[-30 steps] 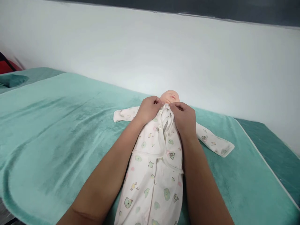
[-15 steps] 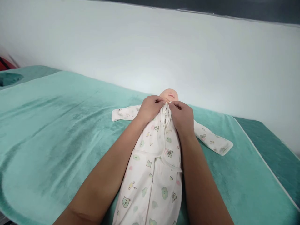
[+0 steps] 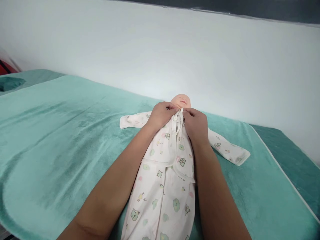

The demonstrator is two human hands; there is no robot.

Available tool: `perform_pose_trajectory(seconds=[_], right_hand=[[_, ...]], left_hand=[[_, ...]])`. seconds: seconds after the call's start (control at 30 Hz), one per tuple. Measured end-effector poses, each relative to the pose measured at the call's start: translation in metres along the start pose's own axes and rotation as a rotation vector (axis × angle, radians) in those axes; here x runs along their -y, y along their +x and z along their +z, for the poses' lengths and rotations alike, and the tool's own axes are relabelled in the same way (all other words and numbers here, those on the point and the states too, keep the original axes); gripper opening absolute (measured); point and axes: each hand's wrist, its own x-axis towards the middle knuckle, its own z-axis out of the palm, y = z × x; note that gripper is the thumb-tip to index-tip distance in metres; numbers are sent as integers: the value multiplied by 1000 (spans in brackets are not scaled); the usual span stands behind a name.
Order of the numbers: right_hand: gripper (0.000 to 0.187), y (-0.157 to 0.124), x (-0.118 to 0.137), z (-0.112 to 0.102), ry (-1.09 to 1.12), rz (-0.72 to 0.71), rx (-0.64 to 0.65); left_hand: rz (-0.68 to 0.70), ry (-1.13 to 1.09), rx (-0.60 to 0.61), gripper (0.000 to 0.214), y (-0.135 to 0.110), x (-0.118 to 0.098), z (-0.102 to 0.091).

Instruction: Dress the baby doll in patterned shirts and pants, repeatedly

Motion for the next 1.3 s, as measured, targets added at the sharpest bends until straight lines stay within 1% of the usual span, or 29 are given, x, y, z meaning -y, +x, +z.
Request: perform_pose_trajectory(seconds=[0.2, 0.37, 0.6, 0.73, 0.9, 1.0, 1.03, 1.17, 1.3], right_hand=[[22, 0, 0, -1, -28, -3, 35], [18, 0, 3, -5, -34, -13, 111], [17, 2, 2, -7, -38, -37, 149], [12, 4, 0, -3, -75, -71, 133], [12, 4, 1, 0, -120, -57, 141], [15, 3, 1, 2, -117, -42, 106], [16, 3, 0, 2, -106, -43, 86], [16, 3, -3, 3, -36, -71, 14], [16, 2, -5, 2, 4, -81, -4]], left_hand=[[-16, -47, 30, 10, 1, 1, -2], [-44, -27, 64, 13, 0, -2, -3], [11, 13, 91, 23, 1, -1, -1], [-49, 37, 81, 27, 2, -1, 0], [-107, 56, 41, 18, 4, -1, 1], [-74, 50, 4, 5, 4, -1, 1], [-58, 40, 6, 5, 4, 0, 1], [12, -11, 58, 19, 2, 1, -2], [52, -22, 72, 24, 3, 2, -3]])
